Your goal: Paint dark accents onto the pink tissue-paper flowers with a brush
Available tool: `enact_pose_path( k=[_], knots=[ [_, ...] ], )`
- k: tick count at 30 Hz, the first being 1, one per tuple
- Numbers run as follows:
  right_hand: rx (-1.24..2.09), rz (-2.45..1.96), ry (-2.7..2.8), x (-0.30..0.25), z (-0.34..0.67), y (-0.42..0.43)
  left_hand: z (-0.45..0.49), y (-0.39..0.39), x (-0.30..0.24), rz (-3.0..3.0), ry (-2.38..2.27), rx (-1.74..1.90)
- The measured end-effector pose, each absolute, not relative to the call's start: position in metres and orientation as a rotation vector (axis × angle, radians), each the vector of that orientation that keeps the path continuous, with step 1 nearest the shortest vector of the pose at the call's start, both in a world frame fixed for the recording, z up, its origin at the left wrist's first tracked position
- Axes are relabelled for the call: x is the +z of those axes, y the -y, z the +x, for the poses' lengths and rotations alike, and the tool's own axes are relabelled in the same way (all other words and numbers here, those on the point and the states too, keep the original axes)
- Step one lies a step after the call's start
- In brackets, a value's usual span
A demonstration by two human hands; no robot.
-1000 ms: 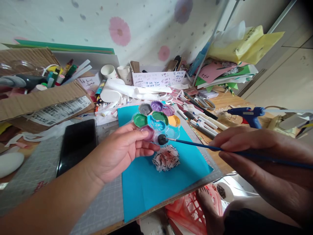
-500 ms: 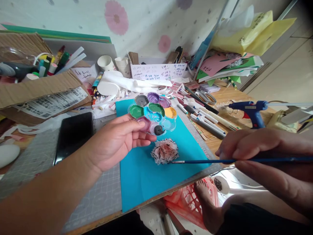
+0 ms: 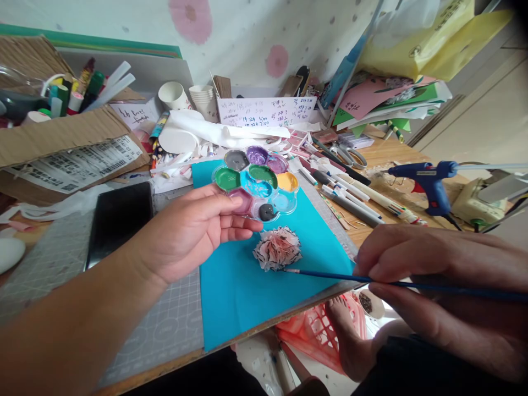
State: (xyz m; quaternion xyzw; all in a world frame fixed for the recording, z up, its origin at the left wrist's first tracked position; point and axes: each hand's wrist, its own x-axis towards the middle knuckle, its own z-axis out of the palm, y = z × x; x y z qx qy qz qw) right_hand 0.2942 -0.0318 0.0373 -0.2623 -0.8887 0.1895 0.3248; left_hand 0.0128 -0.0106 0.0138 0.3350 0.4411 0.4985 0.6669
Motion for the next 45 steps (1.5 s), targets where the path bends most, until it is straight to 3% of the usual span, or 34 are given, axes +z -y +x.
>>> enact_pose_path(
  k=[45],
  knots=[
    [0.456, -0.674, 2.367, 0.037, 0.287, 0.034, 0.011, 0.010, 0.008, 0.758, -0.997, 1.127]
  ],
)
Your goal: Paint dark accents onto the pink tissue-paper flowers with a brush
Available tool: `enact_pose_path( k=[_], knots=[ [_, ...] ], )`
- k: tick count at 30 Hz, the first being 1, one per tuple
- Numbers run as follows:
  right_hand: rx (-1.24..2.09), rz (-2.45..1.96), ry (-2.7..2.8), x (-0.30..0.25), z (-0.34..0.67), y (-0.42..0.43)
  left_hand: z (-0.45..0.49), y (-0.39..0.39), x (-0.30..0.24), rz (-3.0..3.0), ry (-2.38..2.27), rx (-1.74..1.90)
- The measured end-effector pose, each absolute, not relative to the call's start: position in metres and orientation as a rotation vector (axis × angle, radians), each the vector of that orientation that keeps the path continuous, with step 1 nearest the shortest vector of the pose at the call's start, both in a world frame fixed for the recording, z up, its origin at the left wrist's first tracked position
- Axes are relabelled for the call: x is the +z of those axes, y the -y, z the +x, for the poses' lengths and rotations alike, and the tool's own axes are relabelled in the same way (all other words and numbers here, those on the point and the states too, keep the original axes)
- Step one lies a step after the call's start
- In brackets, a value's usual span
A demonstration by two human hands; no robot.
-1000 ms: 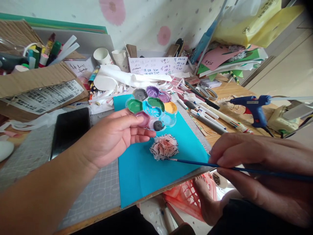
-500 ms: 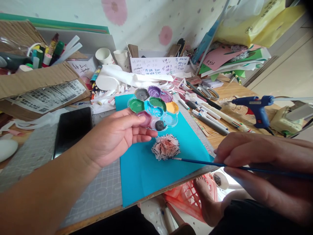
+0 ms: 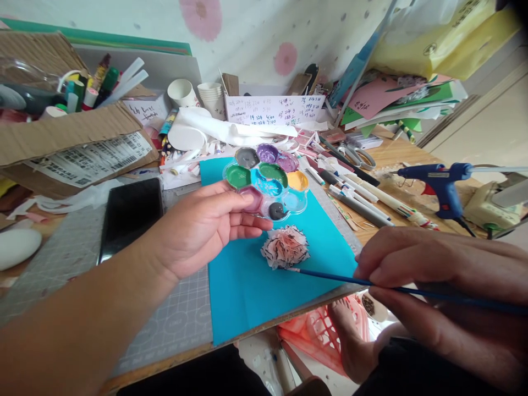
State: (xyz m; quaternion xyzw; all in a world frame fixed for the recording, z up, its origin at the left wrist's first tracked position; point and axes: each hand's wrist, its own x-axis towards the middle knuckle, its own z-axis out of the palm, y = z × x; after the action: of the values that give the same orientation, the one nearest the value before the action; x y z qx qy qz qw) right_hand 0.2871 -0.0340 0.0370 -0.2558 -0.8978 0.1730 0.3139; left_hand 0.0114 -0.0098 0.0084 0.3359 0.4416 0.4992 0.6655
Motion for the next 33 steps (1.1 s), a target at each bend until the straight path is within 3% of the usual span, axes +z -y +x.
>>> enact_pose_path(
  k=[33],
  knots=[
    [0.443, -0.699, 2.427, 0.0289, 0.2857, 0.0399, 0.0160, 0.0129, 0.0162, 0.765, -1.041, 1.119]
  ],
)
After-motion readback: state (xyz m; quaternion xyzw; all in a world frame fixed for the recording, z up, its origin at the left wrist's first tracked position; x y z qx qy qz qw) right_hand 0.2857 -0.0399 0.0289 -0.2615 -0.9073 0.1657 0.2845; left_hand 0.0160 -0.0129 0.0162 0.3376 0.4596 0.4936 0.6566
